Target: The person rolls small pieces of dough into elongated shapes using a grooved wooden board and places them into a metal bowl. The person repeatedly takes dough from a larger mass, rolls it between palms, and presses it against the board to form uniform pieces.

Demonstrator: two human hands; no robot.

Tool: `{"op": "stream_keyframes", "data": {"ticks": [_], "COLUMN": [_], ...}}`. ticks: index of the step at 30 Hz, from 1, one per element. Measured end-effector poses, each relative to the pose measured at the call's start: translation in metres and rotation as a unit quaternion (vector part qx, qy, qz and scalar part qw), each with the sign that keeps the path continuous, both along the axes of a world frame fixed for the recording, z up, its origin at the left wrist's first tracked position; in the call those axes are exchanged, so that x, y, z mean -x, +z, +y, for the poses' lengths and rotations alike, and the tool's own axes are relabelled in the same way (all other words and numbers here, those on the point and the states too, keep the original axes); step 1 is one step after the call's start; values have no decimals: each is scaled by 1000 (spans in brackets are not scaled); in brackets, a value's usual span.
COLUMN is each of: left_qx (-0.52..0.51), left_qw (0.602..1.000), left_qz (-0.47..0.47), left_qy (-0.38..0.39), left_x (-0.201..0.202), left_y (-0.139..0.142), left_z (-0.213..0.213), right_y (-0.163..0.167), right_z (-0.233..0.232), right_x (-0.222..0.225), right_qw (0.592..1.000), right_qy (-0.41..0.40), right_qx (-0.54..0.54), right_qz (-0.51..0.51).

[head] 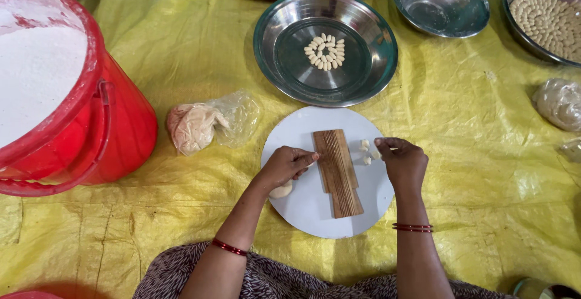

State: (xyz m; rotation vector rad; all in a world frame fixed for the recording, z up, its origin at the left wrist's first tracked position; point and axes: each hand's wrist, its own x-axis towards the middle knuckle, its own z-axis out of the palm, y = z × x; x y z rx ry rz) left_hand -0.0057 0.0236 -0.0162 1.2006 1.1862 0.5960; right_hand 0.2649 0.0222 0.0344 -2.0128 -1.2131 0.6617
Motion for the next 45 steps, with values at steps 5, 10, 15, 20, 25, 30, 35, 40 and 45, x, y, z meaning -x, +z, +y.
{"op": "stream_keyframes", "data": {"ticks": [5,10,15,20,25,30,35,40,45], "left_qx": [44,44,52,61,89,113,101,85,32], "left_qw": [997,998,994,985,987,975,988,980,987], "left_qz": [-54,-29,-92,-119,-97,-145,-81,-161,-143], "left_qy": [-39,-32,-36,-106,-92,-127,-87,-78,-70], "left_x": [4,-1,-3,-4,0,0,-3,-5,-11], "left_y": [0,3,-2,-9,-10,-5,2,1,-10], "left_z": [2,-3,-4,3,1,-2,-2,-4,-5], "right_y": [8,15,18,15,21,35,39,16,-35], "right_z": [-6,-27,-31,-30,-28,-28,-33,-33,-14], "right_x": [32,84,86,80,75,69,74,64,45], "right_qw": [971,912,938,959,924,896,908,922,902], "right_qy": [196,372,334,266,361,432,386,381,323], "right_qx": [-110,-115,-87,-96,-119,-97,-139,-49,-78], "right_qz": [86,131,35,32,43,-13,-86,-59,275]}}
